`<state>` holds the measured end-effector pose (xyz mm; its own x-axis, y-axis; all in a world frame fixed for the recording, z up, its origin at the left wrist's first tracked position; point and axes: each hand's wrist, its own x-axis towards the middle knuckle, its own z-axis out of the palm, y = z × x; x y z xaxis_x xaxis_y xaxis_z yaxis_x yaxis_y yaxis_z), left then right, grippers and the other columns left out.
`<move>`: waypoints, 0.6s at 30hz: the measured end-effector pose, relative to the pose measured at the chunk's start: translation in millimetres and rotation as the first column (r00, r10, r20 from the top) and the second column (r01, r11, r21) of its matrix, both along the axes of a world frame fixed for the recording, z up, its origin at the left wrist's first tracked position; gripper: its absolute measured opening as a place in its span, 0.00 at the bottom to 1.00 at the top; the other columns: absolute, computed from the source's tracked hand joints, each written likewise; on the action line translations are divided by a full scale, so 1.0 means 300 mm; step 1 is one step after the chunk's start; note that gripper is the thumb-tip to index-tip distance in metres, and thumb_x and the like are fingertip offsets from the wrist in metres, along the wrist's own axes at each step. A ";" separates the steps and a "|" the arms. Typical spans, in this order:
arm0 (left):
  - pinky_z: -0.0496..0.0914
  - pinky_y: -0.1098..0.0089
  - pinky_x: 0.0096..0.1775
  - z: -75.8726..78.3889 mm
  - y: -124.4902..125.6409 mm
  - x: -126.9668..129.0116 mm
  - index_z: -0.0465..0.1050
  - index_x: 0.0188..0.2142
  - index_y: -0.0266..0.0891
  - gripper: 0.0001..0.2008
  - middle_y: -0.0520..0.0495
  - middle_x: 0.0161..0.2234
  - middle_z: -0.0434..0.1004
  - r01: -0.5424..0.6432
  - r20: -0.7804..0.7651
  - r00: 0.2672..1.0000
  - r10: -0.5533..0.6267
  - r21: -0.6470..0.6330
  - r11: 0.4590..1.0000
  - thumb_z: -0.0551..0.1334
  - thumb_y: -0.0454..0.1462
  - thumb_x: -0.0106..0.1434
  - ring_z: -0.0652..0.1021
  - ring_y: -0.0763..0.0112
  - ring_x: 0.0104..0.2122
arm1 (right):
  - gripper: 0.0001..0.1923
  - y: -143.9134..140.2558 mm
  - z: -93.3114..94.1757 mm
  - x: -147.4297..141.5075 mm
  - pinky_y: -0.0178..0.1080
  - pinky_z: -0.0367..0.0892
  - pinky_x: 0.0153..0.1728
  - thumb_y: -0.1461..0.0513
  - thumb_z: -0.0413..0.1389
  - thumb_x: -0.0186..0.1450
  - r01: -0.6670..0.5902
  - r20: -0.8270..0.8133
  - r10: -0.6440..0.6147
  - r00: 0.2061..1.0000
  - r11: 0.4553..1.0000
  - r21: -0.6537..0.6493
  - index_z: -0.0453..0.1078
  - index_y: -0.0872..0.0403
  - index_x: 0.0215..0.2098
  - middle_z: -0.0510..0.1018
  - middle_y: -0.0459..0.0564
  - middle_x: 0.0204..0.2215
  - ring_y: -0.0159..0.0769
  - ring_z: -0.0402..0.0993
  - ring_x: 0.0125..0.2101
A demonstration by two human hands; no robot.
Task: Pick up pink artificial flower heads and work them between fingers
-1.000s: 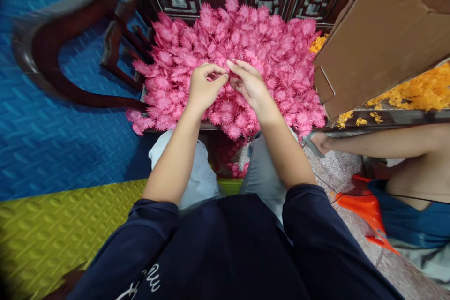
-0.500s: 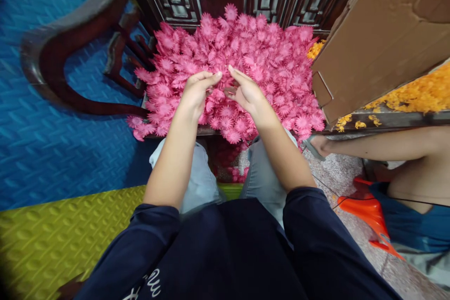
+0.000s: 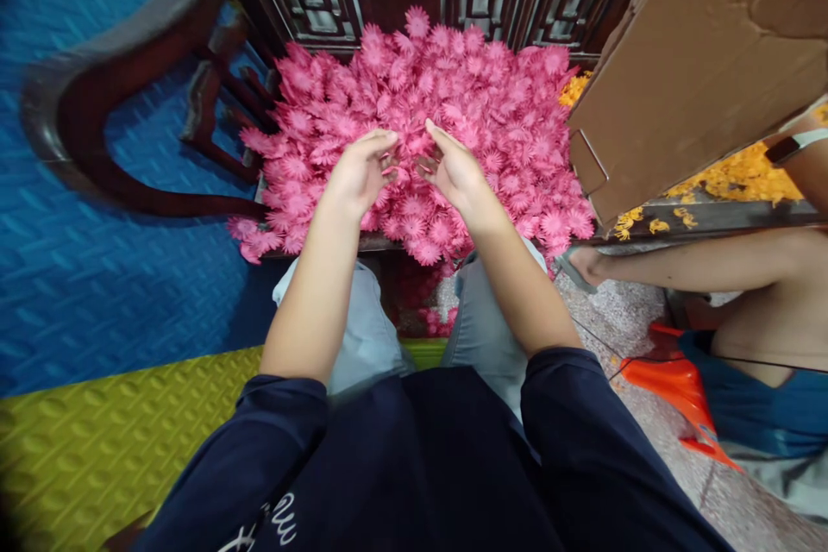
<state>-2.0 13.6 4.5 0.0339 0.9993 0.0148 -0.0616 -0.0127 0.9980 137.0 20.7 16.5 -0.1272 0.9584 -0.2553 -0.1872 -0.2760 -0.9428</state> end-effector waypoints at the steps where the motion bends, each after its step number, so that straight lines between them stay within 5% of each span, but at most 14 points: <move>1: 0.66 0.73 0.30 0.000 -0.002 -0.003 0.66 0.27 0.40 0.10 0.52 0.25 0.66 -0.006 0.001 1.000 0.006 0.006 1.000 0.59 0.42 0.61 0.70 0.76 0.25 | 0.15 -0.001 -0.001 -0.002 0.41 0.71 0.43 0.47 0.53 0.62 -0.017 0.002 0.017 1.000 1.000 0.006 0.68 0.49 0.37 0.75 0.43 0.28 0.31 0.74 0.35; 8: 0.66 0.71 0.34 0.003 -0.025 -0.015 0.61 0.22 0.40 0.16 0.52 0.22 0.61 -0.083 -0.031 0.996 0.087 0.116 0.990 0.62 0.46 0.59 0.68 0.75 0.26 | 0.15 -0.039 0.013 -0.033 0.41 0.74 0.41 0.48 0.59 0.58 -0.147 -0.106 0.146 0.983 0.989 0.004 0.67 0.50 0.32 0.76 0.44 0.28 0.32 0.76 0.33; 13: 0.64 0.71 0.31 -0.035 -0.001 -0.037 0.61 0.24 0.40 0.17 0.53 0.21 0.59 -0.236 -0.009 0.971 0.237 0.081 0.968 0.60 0.48 0.60 0.66 0.76 0.23 | 0.07 -0.038 0.010 -0.036 0.36 0.73 0.39 0.62 0.58 0.60 -0.076 -0.148 0.067 0.987 0.996 -0.055 0.65 0.52 0.27 0.73 0.40 0.21 0.26 0.72 0.24; 18: 0.62 0.72 0.29 -0.107 0.047 -0.050 0.62 0.26 0.41 0.19 0.54 0.21 0.60 -0.395 -0.001 0.919 0.395 0.058 0.917 0.58 0.54 0.60 0.66 0.76 0.23 | 0.04 -0.042 0.004 -0.039 0.31 0.70 0.30 0.65 0.54 0.62 -0.022 -0.121 0.007 0.993 0.992 -0.125 0.66 0.53 0.28 0.73 0.40 0.21 0.26 0.72 0.22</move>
